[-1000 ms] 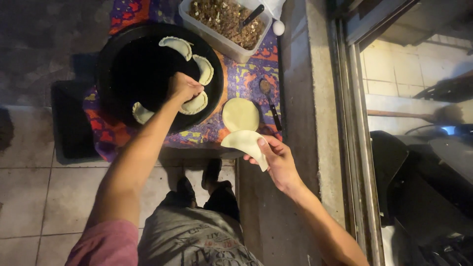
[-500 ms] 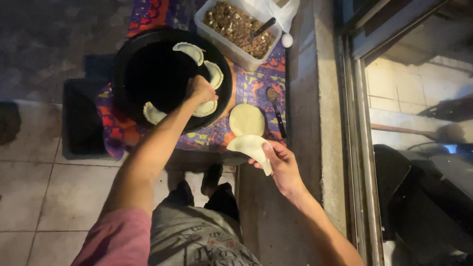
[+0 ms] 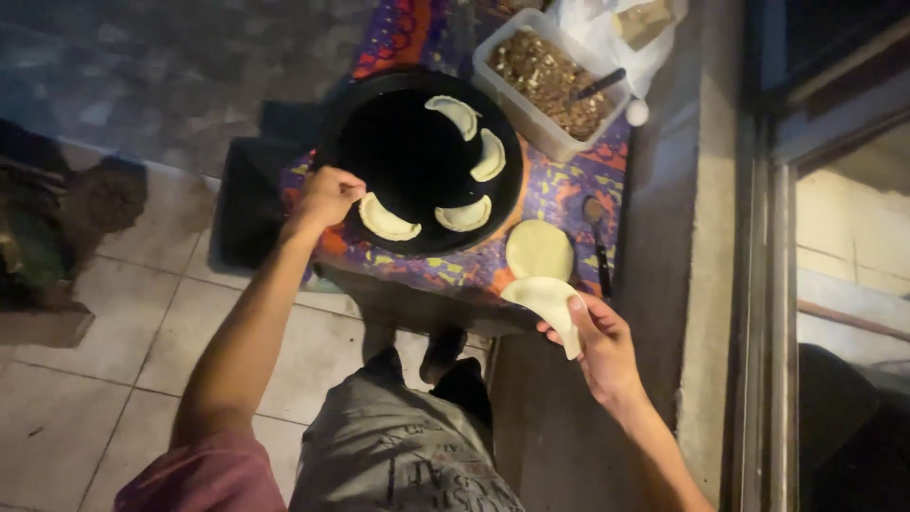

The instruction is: The person fills round dough wrappers with a meat mixture using a spoon, then folds and crimps the edges to seal them into dumplings. The finished dumplings are placed on a black tray.

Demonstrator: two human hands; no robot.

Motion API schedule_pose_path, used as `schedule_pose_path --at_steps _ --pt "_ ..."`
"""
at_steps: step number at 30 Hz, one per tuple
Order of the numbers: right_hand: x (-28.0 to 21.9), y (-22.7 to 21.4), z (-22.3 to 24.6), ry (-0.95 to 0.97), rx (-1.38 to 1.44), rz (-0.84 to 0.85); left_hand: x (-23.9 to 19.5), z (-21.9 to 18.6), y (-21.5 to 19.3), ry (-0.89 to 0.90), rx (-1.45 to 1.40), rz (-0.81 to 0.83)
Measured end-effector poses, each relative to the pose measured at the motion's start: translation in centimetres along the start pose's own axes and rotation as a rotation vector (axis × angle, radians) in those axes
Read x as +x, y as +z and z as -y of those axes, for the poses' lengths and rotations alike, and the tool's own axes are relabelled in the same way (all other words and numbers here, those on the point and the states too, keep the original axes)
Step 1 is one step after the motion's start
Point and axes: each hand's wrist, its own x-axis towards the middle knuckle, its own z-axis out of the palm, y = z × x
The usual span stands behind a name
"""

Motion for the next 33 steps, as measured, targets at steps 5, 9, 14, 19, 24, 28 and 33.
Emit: schedule_pose_path --at_steps 5,9,14,19,24,28,33 --pt "-0.5 0.6 0.3 -0.013 -0.034 -0.012 -2.6 -4.8 -0.7 0.185 0.120 0.005" --pt "-0.5 0.6 0.3 -0.034 -0.048 -0.019 -5.3 -8.9 2.9 0.412 0.229 0.202" --pt "-0.6 0.6 -0.2 -0.048 -0.039 -0.004 -2.3 -7.4 6.2 0.329 0.293 0.236" --pt "-0.9 0.9 0.2 -0.049 -0.054 0.020 -2.0 -9.1 4.5 0.258 0.380 0.284" --pt "-1.2 1.3 0.6 -0.037 -0.049 0.021 -1.7 -10.0 5.2 0.356 0.535 0.399" --pt "-1.1 1.2 0.4 -0.032 -0.065 0.022 -3.2 -11.0 3.5 0.378 0.649 0.469" --pt "-1.4 1.5 0.7 -0.034 -0.079 0.040 -2.6 -11.8 2.2 0.547 0.688 0.646"
